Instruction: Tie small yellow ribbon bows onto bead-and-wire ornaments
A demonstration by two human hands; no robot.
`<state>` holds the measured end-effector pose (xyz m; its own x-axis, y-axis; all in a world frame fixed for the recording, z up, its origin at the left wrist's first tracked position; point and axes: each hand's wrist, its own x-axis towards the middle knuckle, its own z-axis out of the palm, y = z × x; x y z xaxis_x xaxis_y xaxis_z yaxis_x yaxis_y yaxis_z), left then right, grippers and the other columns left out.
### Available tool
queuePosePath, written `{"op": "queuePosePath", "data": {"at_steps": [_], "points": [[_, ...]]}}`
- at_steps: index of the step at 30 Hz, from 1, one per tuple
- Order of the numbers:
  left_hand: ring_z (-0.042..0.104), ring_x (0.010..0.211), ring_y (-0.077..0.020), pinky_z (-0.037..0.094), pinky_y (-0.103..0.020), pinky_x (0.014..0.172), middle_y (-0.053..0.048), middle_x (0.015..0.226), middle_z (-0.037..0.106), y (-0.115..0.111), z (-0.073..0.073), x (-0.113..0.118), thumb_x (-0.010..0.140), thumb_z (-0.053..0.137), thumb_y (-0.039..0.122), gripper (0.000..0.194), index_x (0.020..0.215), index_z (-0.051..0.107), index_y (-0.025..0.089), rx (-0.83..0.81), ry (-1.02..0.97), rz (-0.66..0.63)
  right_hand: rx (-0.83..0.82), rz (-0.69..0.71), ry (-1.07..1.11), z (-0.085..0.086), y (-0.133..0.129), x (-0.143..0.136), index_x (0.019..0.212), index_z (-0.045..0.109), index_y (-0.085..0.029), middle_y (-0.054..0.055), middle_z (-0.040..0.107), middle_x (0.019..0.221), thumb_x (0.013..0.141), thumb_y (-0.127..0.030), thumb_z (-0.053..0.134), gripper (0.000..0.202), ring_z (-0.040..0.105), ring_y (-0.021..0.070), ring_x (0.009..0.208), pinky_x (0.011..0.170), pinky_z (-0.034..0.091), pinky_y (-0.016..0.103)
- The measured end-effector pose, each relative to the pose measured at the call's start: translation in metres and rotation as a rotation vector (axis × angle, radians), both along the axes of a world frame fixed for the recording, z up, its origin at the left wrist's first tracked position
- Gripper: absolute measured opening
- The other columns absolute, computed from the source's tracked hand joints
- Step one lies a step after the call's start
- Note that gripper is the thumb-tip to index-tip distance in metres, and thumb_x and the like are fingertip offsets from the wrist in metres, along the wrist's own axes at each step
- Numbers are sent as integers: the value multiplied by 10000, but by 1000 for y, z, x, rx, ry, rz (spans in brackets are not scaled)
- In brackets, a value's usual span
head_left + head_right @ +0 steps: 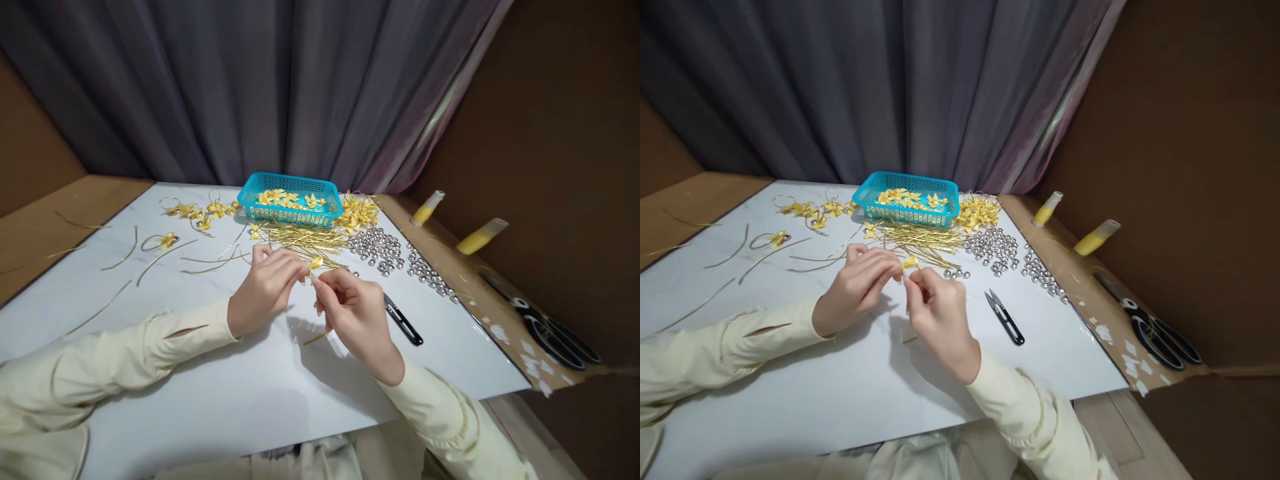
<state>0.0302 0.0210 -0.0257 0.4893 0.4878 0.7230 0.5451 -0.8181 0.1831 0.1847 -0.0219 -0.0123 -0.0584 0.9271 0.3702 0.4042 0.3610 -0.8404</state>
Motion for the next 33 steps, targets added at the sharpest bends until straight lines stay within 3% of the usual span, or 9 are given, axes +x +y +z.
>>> {"op": "queuePosePath", "data": {"at_steps": [11, 16, 21, 27, 33], "points": [[572, 647, -138, 276, -339, 728, 11, 657, 595, -5, -1, 0, 854, 367, 4, 204, 805, 485, 163, 63, 68, 17, 103, -27, -51, -6, -1, -3, 668, 527, -170, -46, 484, 452, 842, -204, 501, 179, 429, 65, 353, 376, 326, 169], [587, 676, -134, 287, -309, 683, 1, 720, 654, -10, -3, 5, 908, 401, 79, 160, 842, 518, 167, -35, -68, 38, 266, -86, -111, -11, 0, -5, 705, 523, -175, -28, 534, 513, 844, -152, 479, 148, 487, 77, 420, 434, 375, 170], [567, 643, -121, 296, -300, 657, 8, 680, 634, -11, 0, 6, 909, 432, 98, 159, 809, 534, 167, -63, -107, 15, 415, -95, -204, -16, 2, -5, 708, 497, -176, -42, 494, 501, 842, -102, 463, 157, 436, 68, 406, 437, 354, 175], [579, 707, -154, 309, -327, 685, -24, 704, 628, -11, -2, 2, 884, 405, 42, 173, 809, 505, 162, 53, -9, 1, 440, -92, -216, -18, 1, -5, 729, 496, -176, -39, 492, 516, 843, -94, 454, 147, 434, 70, 415, 444, 363, 177], [604, 770, -175, 347, -332, 716, -42, 757, 653, -12, -3, 2, 874, 394, 45, 168, 863, 508, 168, 64, -12, -26, 423, -91, -224, -16, -2, -5, 736, 503, -173, -26, 511, 524, 843, -86, 448, 148, 455, 74, 427, 458, 380, 184]]}}
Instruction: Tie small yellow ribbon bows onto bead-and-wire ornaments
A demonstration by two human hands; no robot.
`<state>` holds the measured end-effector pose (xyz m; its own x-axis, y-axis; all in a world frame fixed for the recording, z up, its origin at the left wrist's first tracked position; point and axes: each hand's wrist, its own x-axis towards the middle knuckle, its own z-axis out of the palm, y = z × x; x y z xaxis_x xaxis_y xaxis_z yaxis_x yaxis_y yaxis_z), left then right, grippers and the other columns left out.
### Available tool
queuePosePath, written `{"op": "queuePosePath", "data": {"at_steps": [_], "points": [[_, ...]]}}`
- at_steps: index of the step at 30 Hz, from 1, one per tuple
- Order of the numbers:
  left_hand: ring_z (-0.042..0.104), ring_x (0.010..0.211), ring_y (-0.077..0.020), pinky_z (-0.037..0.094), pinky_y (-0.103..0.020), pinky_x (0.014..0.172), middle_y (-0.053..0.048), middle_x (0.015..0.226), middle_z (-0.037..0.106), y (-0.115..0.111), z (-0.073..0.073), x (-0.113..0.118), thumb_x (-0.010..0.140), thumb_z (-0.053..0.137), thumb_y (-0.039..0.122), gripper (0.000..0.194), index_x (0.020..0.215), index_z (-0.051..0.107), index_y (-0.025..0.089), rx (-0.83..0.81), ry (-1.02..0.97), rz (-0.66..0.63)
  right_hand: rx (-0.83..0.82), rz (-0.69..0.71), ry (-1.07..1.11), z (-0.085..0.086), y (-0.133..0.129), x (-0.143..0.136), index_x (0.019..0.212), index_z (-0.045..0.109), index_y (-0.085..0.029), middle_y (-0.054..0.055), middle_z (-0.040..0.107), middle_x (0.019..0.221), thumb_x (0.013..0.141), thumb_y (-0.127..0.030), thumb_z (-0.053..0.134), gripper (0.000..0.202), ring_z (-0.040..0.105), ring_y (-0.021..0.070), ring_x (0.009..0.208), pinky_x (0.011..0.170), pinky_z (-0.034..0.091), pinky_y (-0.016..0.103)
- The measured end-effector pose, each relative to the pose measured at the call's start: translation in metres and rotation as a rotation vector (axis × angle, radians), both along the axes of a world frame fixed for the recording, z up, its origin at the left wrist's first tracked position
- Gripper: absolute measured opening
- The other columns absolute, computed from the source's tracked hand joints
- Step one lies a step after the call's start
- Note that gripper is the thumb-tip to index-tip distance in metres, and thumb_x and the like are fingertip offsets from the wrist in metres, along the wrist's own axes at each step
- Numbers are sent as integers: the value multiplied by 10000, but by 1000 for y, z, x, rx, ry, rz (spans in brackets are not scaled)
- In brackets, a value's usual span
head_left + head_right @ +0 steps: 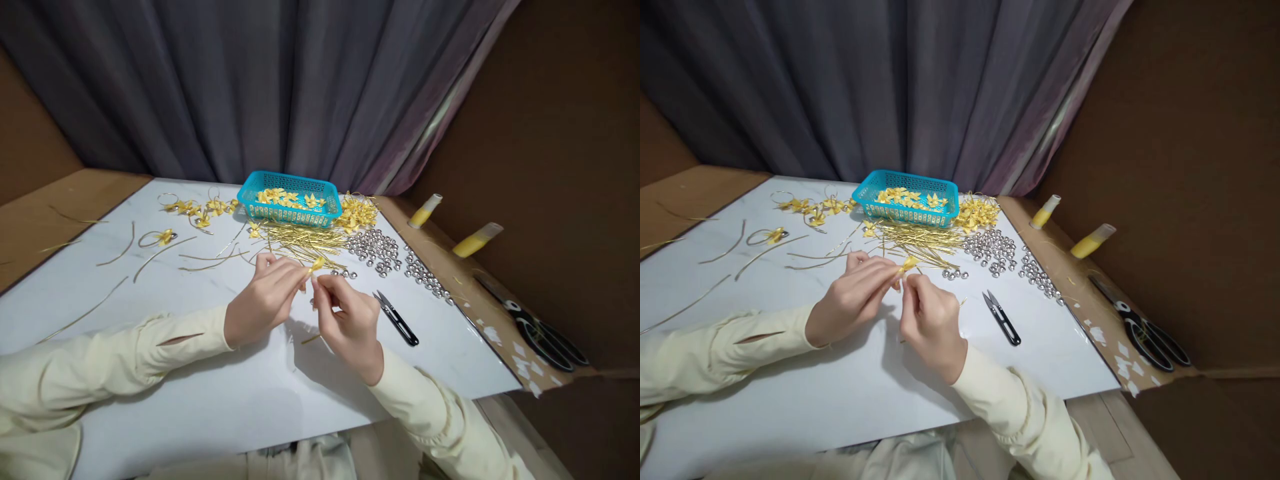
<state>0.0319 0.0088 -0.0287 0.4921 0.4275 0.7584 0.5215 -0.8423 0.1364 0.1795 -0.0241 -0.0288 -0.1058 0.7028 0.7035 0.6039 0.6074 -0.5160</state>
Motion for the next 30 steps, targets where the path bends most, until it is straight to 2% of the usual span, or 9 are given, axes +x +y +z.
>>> {"op": "queuePosePath", "data": {"at_steps": [4, 9, 16, 21, 24, 30], "points": [[608, 746, -178, 348, -330, 705, -44, 719, 640, 0, 1, 0, 852, 380, 14, 194, 878, 519, 147, 4, 12, -31, -24, -14, 2, 1, -2, 1, 737, 515, -177, -25, 512, 517, 846, -99, 447, 150, 456, 77, 423, 459, 388, 190], [629, 812, -186, 319, -335, 713, -65, 807, 679, 2, 5, -3, 831, 361, -15, 269, 978, 525, 139, 97, 47, -44, -38, -6, 47, 3, 1, 4, 752, 548, -181, -23, 538, 535, 856, -129, 471, 140, 477, 77, 418, 454, 406, 193], [668, 841, -183, 261, -331, 717, -66, 842, 727, 6, 16, -9, 892, 367, 63, 244, 1062, 532, 122, 396, 119, 32, -152, 165, 169, 12, 5, 11, 814, 578, -181, 8, 636, 683, 853, -139, 512, 88, 547, 83, 477, 476, 473, 202], [675, 861, -158, 267, -315, 714, -19, 853, 737, 8, 16, -11, 899, 388, 84, 246, 1077, 545, 149, 438, 119, 60, -212, 244, 152, 16, 5, 13, 765, 607, -176, 9, 667, 653, 827, -115, 535, 113, 572, 97, 493, 506, 486, 211], [675, 857, -148, 274, -316, 709, 6, 835, 739, 8, 16, -13, 902, 394, 95, 265, 1098, 553, 177, 462, 125, 50, -222, 235, 178, 16, 6, 13, 737, 627, -175, 4, 668, 620, 818, -122, 557, 119, 581, 100, 489, 509, 480, 209], [653, 945, -160, 325, -307, 669, -34, 913, 733, 8, 8, -17, 899, 447, 123, 229, 1052, 618, 126, 516, 103, -27, -202, 164, 117, 14, 8, 14, 603, 601, -183, -19, 628, 532, 780, -124, 567, 189, 574, 99, 470, 505, 457, 197]]}}
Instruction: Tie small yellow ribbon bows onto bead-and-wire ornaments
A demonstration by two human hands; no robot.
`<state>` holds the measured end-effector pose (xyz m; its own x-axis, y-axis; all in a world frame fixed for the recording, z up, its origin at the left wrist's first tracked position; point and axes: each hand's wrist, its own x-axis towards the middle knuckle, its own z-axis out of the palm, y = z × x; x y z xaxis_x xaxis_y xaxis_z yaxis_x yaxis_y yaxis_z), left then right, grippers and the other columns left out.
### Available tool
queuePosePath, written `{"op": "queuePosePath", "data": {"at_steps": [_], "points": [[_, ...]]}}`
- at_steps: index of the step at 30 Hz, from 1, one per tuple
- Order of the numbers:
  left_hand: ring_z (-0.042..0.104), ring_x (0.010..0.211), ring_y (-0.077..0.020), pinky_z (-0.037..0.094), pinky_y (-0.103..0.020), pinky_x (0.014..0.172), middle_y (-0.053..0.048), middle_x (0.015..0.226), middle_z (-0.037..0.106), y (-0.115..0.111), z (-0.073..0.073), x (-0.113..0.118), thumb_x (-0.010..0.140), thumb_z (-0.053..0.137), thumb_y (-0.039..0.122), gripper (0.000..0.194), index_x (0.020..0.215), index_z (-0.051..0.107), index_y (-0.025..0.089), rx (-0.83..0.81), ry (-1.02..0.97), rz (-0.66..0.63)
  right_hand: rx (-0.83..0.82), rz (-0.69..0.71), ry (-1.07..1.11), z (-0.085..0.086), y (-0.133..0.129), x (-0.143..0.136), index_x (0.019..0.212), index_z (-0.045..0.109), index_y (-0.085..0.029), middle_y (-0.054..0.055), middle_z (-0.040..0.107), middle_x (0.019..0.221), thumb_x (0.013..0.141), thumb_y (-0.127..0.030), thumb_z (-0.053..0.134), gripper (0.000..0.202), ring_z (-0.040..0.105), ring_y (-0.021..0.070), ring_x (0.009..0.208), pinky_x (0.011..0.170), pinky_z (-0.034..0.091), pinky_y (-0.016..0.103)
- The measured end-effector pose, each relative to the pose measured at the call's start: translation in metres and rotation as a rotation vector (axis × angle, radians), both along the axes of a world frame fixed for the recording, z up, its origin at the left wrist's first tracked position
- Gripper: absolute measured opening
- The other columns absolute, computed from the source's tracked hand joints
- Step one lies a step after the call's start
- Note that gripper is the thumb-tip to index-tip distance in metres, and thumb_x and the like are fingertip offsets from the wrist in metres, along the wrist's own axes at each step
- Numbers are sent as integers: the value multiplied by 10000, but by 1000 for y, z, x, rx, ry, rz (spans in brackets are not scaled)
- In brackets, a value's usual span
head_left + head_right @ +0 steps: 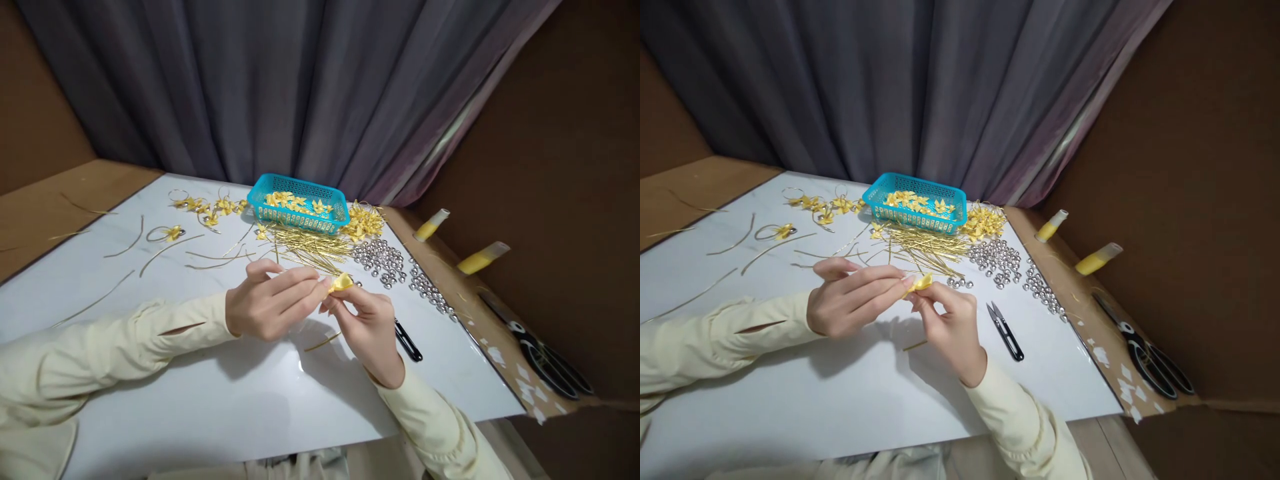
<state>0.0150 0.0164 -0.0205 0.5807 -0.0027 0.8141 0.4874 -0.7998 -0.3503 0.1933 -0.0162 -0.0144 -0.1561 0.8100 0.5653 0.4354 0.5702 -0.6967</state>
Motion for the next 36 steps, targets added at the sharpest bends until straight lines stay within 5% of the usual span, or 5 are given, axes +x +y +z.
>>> {"op": "queuePosePath", "data": {"at_steps": [7, 15, 22, 29, 36], "points": [[662, 919, -129, 360, -293, 675, 23, 896, 736, -10, -9, 7, 914, 417, 78, 256, 1011, 624, 193, -79, -151, 34, 19, -6, -4, -2, 0, -1, 548, 562, -176, -24, 589, 501, 747, -81, 517, 226, 526, 87, 441, 465, 413, 187], [631, 960, -121, 329, -299, 705, 28, 930, 724, 0, 2, -1, 894, 448, 92, 229, 942, 641, 206, 93, 88, 5, -71, 2, 50, -1, -1, -2, 559, 555, -177, -29, 570, 479, 782, -135, 537, 228, 498, 84, 430, 473, 422, 203], [643, 785, -167, 346, -363, 752, -16, 837, 725, 11, 14, 8, 884, 533, 203, 116, 865, 647, 193, -620, -213, 41, -345, 105, 392, 4, 1, -2, 960, 516, -188, 17, 691, 665, 785, -283, 637, 233, 567, 109, 516, 474, 463, 219], [615, 737, -151, 467, -292, 690, -35, 792, 707, 16, 19, 8, 837, 594, 220, 116, 825, 695, 164, -1033, -295, -107, -45, -124, 289, 4, 15, 14, 1028, 450, -215, 51, 630, 861, 893, -285, 489, 157, 580, 137, 710, 588, 476, 273], [612, 715, -135, 434, -246, 588, 2, 789, 712, 14, 24, 9, 835, 584, 257, 151, 759, 697, 193, -1221, -299, -51, 216, -21, -63, -1, 20, 15, 1069, 291, -247, -57, 473, 699, 774, -243, 670, 480, 499, 124, 629, 638, 458, 292]]}}
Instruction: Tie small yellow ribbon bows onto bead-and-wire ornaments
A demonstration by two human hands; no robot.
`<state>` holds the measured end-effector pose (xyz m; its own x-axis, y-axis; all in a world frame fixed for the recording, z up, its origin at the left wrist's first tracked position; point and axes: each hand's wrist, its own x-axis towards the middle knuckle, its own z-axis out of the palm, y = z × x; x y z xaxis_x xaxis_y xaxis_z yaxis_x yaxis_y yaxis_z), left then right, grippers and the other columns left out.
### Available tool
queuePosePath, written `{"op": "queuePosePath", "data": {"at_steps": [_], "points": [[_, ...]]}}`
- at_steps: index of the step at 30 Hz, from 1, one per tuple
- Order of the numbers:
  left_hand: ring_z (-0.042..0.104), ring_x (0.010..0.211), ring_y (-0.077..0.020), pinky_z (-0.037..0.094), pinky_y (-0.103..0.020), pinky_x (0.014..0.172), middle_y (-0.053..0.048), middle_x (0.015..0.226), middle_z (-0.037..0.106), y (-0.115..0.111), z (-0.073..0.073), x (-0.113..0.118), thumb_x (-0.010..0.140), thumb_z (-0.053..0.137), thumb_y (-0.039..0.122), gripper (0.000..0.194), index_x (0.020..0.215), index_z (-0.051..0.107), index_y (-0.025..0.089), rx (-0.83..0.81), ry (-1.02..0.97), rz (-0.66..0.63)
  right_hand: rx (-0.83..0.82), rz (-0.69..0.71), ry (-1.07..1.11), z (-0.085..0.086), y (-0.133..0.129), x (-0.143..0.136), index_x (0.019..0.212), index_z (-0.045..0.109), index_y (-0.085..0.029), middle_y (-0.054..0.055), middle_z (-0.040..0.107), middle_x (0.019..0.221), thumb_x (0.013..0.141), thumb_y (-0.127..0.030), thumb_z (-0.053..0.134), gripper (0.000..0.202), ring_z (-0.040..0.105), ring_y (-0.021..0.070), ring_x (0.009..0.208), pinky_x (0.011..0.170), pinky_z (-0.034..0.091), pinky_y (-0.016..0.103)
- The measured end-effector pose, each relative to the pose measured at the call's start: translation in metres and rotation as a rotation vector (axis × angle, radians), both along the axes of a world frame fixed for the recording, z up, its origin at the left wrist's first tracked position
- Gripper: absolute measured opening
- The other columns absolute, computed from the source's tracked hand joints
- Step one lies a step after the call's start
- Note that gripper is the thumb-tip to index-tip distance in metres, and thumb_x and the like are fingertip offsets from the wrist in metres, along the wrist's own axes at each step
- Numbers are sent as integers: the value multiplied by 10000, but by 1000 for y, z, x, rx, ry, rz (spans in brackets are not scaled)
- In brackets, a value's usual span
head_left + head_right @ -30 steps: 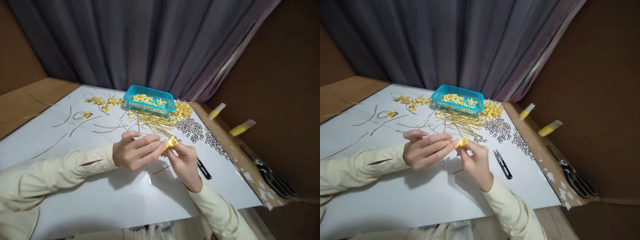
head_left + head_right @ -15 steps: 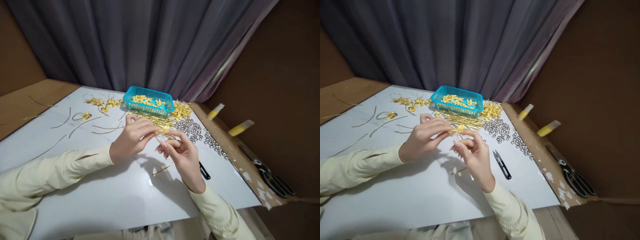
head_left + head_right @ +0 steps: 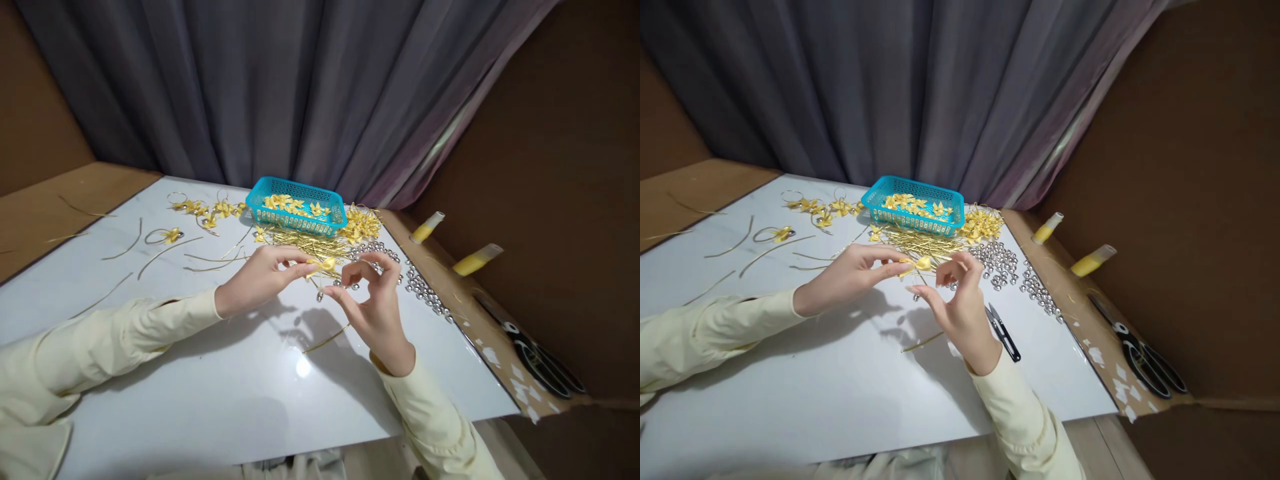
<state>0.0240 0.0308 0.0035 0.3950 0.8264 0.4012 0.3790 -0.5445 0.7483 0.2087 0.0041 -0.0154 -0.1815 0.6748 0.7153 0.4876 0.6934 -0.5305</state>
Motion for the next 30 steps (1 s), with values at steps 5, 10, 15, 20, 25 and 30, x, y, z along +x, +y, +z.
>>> {"op": "queuePosePath", "data": {"at_steps": [5, 10, 15, 20, 25, 30], "points": [[599, 761, -132, 418, -236, 629, 5, 818, 711, -4, 3, 1, 829, 595, 273, 145, 780, 707, 196, -56, -4, -3, -48, 8, 9, -2, 0, -1, 967, 298, -247, -72, 439, 674, 774, -196, 665, 418, 477, 114, 602, 607, 431, 277], [592, 781, -130, 417, -230, 662, -1, 822, 701, -6, 3, 2, 845, 575, 270, 158, 813, 704, 183, -64, 4, -30, -28, -36, 15, -2, -1, -3, 943, 334, -242, -60, 439, 684, 776, -169, 656, 370, 465, 117, 606, 599, 422, 277], [602, 804, -143, 442, -256, 743, -32, 852, 700, -5, -4, 1, 862, 552, 225, 165, 829, 699, 158, 86, -1, -113, 5, -105, 32, -5, 0, -3, 903, 373, -235, -22, 471, 769, 781, -162, 642, 304, 458, 124, 660, 624, 417, 278], [609, 774, -153, 454, -277, 743, -51, 841, 701, -4, -4, 0, 857, 556, 196, 141, 855, 688, 147, 210, 33, -144, -373, 106, 249, 0, 4, 2, 939, 400, -233, 25, 553, 915, 783, -318, 648, 305, 541, 146, 798, 704, 429, 304], [608, 734, -144, 454, -259, 697, -52, 801, 690, -8, -4, 1, 866, 535, 173, 146, 852, 675, 134, 239, 105, -236, -719, 311, 457, 8, 8, 3, 999, 358, -244, -43, 592, 693, 809, -436, 582, 351, 545, 120, 671, 666, 418, 282], [597, 725, -145, 442, -259, 695, -54, 780, 674, -12, -10, 3, 886, 489, 160, 198, 798, 664, 134, 273, 154, -338, -882, 352, 480, 7, 8, 1, 1070, 359, -233, -70, 595, 606, 677, -328, 739, 555, 522, 105, 549, 548, 384, 247]]}}
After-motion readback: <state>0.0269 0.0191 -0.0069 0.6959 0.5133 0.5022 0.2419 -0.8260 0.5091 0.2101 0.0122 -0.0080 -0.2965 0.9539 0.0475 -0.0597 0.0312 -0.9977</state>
